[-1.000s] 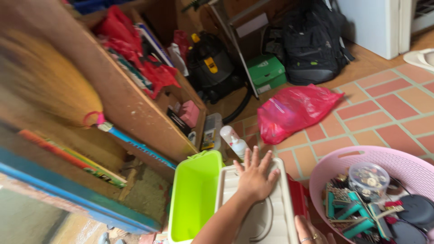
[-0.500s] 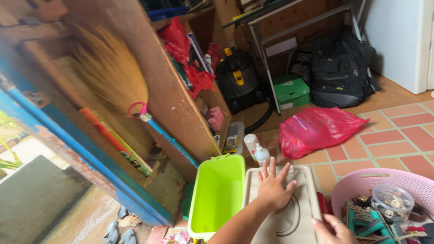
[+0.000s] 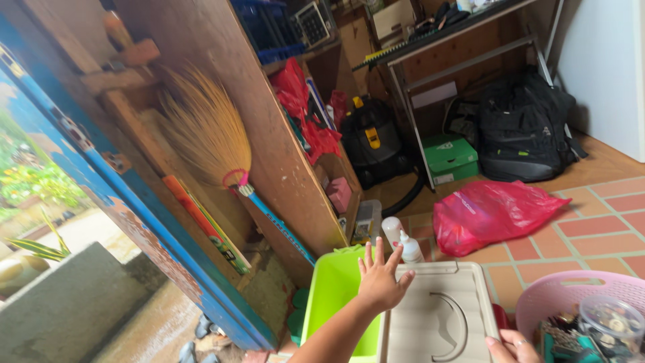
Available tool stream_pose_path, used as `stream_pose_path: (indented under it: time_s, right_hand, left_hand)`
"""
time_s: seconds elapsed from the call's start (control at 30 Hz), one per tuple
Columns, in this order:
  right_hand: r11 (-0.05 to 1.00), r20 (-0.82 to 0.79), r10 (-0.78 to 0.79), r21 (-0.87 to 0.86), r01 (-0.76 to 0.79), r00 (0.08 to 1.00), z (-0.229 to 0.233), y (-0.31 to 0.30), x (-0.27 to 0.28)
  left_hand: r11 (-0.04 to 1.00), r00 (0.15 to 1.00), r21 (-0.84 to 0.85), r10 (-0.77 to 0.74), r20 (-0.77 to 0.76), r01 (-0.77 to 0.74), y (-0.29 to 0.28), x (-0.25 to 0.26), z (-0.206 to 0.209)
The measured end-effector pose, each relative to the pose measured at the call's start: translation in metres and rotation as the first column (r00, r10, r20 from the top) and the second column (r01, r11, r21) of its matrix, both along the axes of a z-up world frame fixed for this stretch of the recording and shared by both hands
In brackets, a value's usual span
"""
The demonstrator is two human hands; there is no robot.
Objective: The person sits on the floor and organizes various items, including a plastic container, a red stool, a small box, and a spray bottle. They open a blue jewelry box and handle several pieces of jewelry, such as necklaces and earrings, placing them into the box's compartments.
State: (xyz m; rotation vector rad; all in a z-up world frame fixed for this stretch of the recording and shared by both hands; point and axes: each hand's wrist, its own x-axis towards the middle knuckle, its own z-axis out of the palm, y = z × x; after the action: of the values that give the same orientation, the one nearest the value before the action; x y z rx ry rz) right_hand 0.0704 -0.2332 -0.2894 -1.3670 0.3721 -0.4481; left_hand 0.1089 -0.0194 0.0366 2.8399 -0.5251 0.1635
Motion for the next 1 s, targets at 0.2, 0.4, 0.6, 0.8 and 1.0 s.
stream_pose_path:
  time_s: [0.2,0.4,0.6,0.8,1.0]
  right_hand:
    - [0.995,0.017,-0.089,-0.037,0.09,0.996,0.014,0.01,0.012]
    - [0.995,-0.019,-0.047,-0.088,0.045,0.999,0.034,-0.003,0.049]
    - [0.992,0.014,0.016,-0.127,-0.014,1.0,0.041,-0.008,0.051]
    - [0.965,0.048,0.157,-0.222,-0.143,0.986,0.004,-0.006,-0.002]
    - [0.966,-0.037,0.242,-0.081,-0.244,0.97,0.0,-0.015,-0.054]
  left_hand:
    - [0.995,0.987,0.042,-0.096,0.128,0.091,-0.009,0.009,0.008]
    - [0.973,0.963,0.108,-0.218,0.159,0.202,-0.022,0.001,0.001]
    - [0.953,0.936,0.171,-0.283,0.207,0.25,-0.03,-0.003,0.008]
    - [0.955,0.918,0.188,-0.276,0.285,0.229,-0.028,-0.001,0.008]
    - [0.966,0.944,0.173,-0.231,0.235,0.193,-0.011,-0.007,0.003]
